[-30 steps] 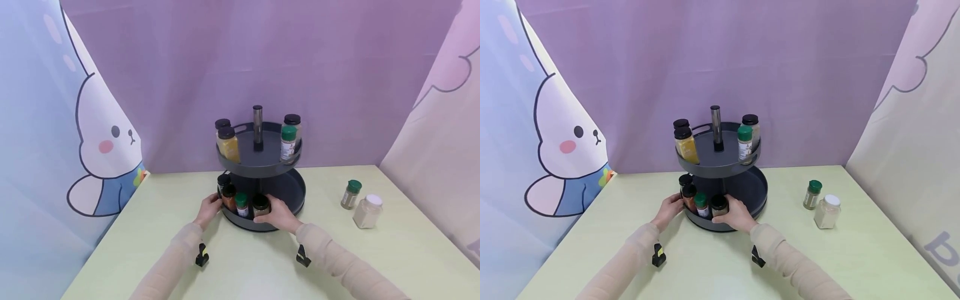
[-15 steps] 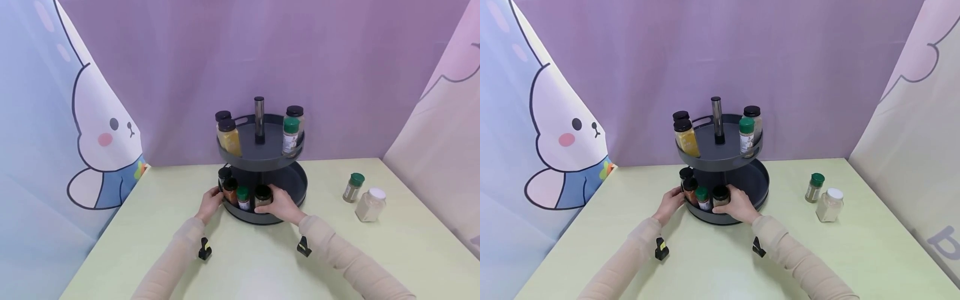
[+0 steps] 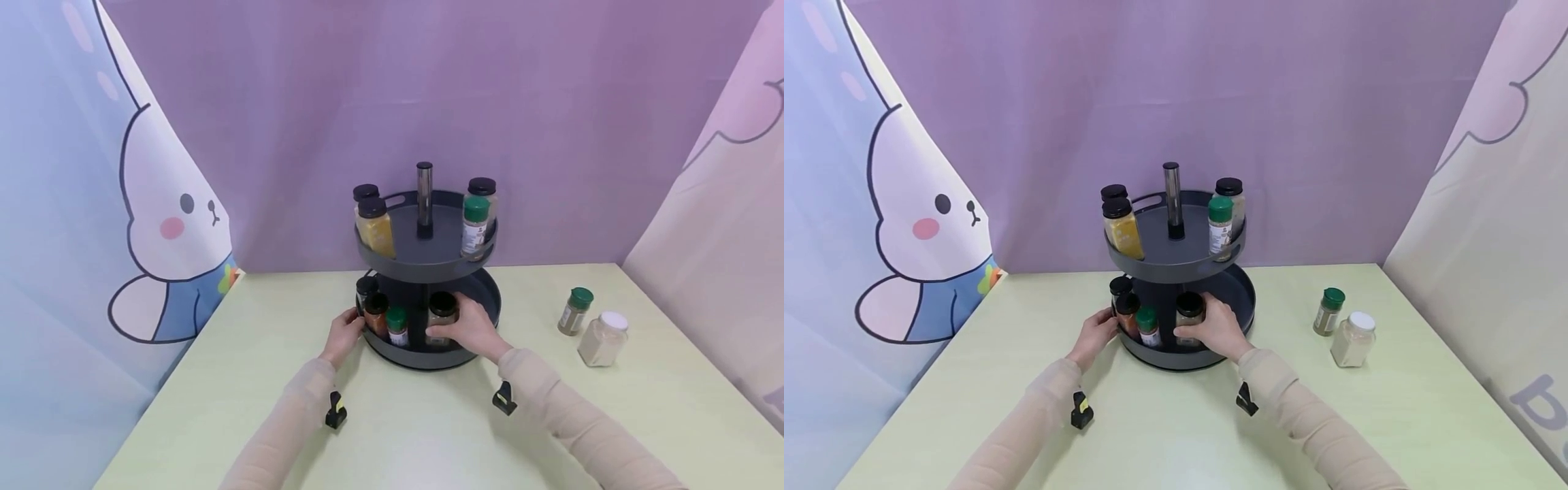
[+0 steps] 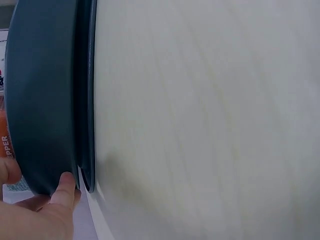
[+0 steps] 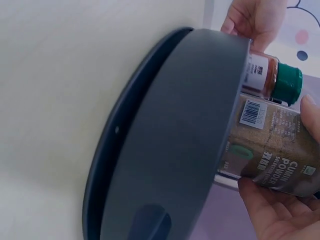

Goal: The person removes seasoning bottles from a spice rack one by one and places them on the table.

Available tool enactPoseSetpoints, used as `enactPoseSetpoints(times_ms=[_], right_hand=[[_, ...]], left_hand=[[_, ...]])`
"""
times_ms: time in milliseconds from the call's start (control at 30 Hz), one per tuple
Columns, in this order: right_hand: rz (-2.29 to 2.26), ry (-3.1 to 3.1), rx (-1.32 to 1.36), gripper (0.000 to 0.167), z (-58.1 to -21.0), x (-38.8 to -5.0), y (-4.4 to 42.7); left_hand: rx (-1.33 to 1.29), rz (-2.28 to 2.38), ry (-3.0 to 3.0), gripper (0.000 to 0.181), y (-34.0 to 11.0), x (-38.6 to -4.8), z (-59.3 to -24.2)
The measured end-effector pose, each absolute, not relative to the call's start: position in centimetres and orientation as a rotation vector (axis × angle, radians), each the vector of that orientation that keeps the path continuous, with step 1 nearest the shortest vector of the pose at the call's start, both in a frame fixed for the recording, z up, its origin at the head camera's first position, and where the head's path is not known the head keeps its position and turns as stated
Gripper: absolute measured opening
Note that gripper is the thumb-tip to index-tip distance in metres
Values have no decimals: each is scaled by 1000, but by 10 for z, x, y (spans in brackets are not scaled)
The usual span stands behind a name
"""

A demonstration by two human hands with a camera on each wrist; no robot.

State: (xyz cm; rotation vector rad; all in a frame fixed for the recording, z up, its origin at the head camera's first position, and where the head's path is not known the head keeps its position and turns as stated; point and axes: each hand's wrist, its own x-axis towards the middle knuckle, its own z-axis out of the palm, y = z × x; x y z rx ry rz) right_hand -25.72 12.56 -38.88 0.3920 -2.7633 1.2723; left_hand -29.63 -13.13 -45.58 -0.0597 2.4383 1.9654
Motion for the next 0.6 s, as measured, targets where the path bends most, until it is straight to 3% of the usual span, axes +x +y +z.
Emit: enactPoseSetpoints(times_ms=[600], right_hand=[[1281, -2767, 272, 61, -364, -261, 159]], left_hand=[[-32, 2012, 2379, 45, -131, -293, -451]])
